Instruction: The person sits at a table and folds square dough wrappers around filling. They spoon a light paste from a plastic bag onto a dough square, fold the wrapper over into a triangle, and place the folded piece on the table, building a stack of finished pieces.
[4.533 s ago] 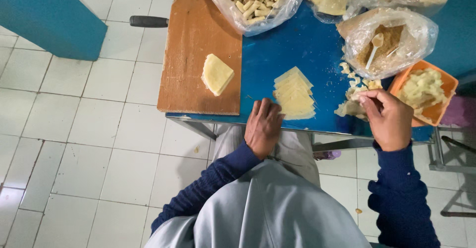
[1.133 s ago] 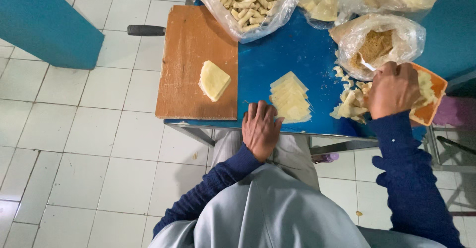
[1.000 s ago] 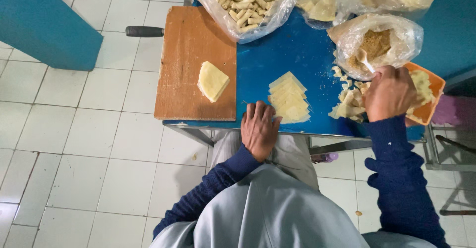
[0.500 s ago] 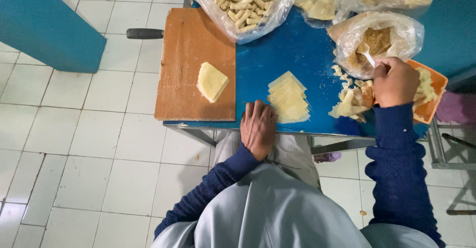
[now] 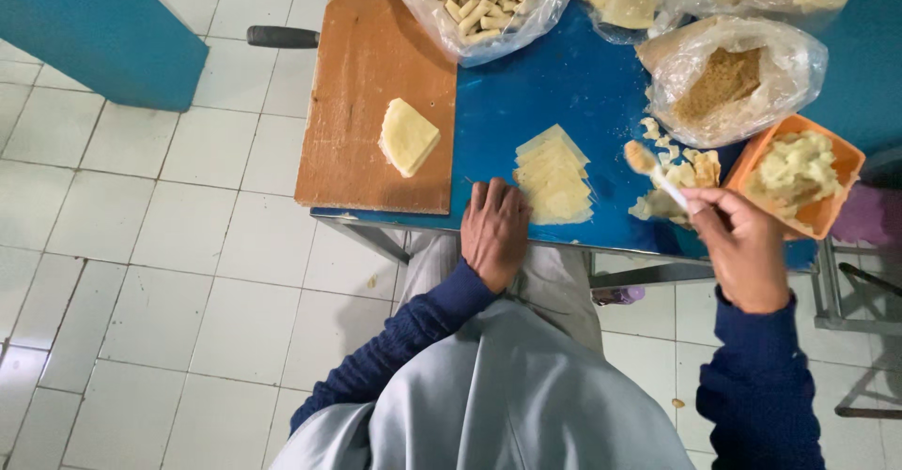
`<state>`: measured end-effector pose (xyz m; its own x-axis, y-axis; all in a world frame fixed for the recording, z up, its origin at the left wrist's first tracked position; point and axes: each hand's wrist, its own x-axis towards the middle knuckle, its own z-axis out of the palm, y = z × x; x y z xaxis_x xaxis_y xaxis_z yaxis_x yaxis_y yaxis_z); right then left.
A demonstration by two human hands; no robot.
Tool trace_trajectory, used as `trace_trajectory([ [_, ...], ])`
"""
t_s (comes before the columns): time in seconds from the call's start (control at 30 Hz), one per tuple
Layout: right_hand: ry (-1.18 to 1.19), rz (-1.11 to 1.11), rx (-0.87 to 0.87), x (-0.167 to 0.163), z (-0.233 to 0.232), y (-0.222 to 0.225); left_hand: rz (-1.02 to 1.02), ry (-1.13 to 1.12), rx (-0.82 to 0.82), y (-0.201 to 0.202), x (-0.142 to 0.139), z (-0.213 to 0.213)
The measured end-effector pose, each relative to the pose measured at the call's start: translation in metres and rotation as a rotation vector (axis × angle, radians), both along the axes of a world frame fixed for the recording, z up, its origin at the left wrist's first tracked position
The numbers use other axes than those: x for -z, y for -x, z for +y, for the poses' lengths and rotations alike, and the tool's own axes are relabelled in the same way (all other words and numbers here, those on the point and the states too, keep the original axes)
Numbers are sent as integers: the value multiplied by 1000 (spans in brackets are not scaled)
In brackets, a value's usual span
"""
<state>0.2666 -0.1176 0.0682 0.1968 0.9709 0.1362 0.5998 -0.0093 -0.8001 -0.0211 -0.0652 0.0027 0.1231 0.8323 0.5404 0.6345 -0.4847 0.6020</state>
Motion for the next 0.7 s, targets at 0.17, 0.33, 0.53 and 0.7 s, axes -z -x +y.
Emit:
trace_trajectory([
  [0.17, 65, -34, -210, 9, 1, 37, -18, -44, 70, 1, 2, -1],
  [0.33, 18, -272, -217, 0, 13, 54, -79, 8, 80, -5, 5, 1],
  [0.53, -346, -572, -343, -12, 20, 55, -144, 91, 110, -3, 5, 2],
  [0.7, -503, -737, -393, -5, 20, 48, -107, 81, 117, -1, 3, -2],
])
